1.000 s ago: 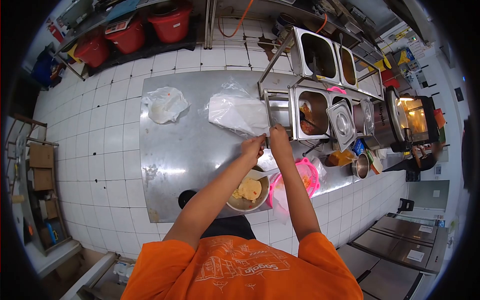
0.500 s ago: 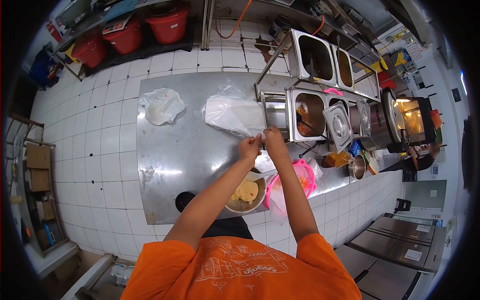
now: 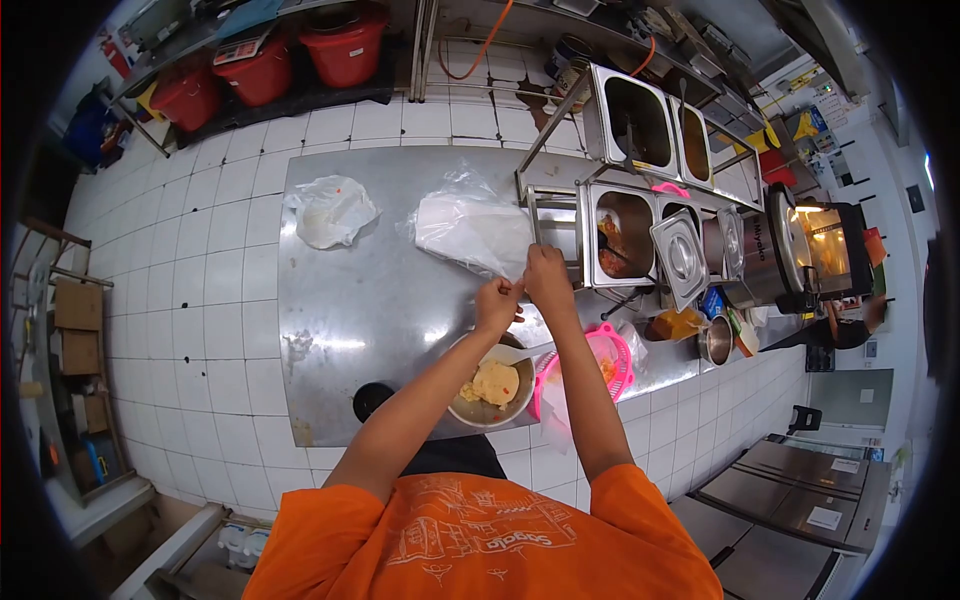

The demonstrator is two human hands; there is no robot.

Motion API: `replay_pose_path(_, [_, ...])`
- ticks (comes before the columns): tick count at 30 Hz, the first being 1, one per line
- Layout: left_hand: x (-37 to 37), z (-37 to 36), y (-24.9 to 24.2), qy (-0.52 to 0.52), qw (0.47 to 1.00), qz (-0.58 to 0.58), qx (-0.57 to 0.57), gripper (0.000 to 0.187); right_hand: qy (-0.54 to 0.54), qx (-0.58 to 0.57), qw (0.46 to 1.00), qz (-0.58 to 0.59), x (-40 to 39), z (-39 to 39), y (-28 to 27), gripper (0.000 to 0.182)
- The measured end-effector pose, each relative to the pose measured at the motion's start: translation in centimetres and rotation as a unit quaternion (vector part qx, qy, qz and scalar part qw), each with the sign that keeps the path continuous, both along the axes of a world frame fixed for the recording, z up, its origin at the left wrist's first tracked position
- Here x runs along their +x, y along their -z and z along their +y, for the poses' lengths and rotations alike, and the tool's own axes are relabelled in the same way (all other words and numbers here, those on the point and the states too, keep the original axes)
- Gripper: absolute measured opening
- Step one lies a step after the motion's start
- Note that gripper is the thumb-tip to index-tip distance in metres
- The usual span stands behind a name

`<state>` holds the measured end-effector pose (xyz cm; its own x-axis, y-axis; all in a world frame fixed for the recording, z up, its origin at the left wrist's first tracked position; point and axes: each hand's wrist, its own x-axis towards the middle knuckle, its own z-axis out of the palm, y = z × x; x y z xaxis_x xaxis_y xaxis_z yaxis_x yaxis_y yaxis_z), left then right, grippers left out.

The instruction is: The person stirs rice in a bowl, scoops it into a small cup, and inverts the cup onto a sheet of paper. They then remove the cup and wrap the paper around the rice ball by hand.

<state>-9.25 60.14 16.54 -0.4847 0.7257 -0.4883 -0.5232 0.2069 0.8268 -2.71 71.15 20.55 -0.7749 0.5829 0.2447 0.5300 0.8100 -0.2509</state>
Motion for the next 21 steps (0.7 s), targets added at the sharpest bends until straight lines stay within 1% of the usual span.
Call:
replay_pose_path(2, [-0.2, -0.9, -0.6, 0.014, 0.998, 0.063, 0.016, 0.021, -0.056, 0.006, 0.998, 0.006, -0.4, -0.7, -2.2, 0.033])
replay_pose_path(5, [-0.6, -2.5, -1.4, 0.037, 0.992, 0.121, 0.018, 0.018, -0.146, -0.140, 0.979, -0.005, -1.5, 0.6, -0.9, 0.031])
replay_pose_path(8, [-0.4, -3.2, -0.8, 0.053, 0.988, 0.144, 0.029, 0.016, -0.130, -0.156, 0.979, -0.025, -3.2, 0.7, 1.6, 0.022])
replay_pose_path(9, [-0.5, -3.4, -0.5, 0.055, 0.987, 0.150, 0.035, 0.016, -0.095, -0.127, 0.987, -0.032, -4.1, 0.7, 3.0, 0.018])
replay_pose_path(11, [-0.5, -4.2, -0.7, 0.072, 0.971, 0.224, 0.053, 0.017, -0.028, -0.075, 0.996, -0.043, -5.8, 0.5, 5.6, 0.011])
replay_pose_path(12, [-0.6, -4.6, -1.0, 0.081, 0.960, 0.261, 0.060, 0.017, -0.012, -0.056, 0.997, -0.057, -6.4, 0.6, 6.0, 0.009])
replay_pose_path(13, [-0.6, -5.3, -2.7, 0.064, 0.946, 0.312, 0.059, 0.020, 0.004, -0.039, 0.997, -0.071, -6.7, 0.7, 6.3, 0.009])
replay_pose_path(14, [-0.8, -6.1, -3.7, 0.063, 0.945, 0.317, 0.060, 0.019, 0.021, -0.023, 0.996, -0.086, -7.0, 0.9, 6.5, 0.010])
replay_pose_path(16, [-1.0, -7.5, -5.4, 0.062, 0.941, 0.326, 0.068, 0.017, 0.018, -0.007, 0.995, -0.094, -7.5, 1.8, 6.7, 0.014])
replay_pose_path(17, [-1.3, -8.4, -6.4, 0.078, 0.944, 0.315, 0.063, 0.015, 0.022, 0.002, 0.994, -0.107, -7.9, 2.4, 7.1, 0.015])
replay_pose_path(20, [-2.3, -11.6, -9.4, 0.063, 0.940, 0.322, 0.096, 0.014, 0.026, 0.012, 0.991, -0.131, -8.3, 3.5, 8.0, 0.018])
replay_pose_path(21, [-2.9, -13.0, -9.9, 0.057, 0.947, 0.300, 0.103, 0.013, 0.026, 0.012, 0.991, -0.133, -8.3, 3.3, 7.6, 0.018])
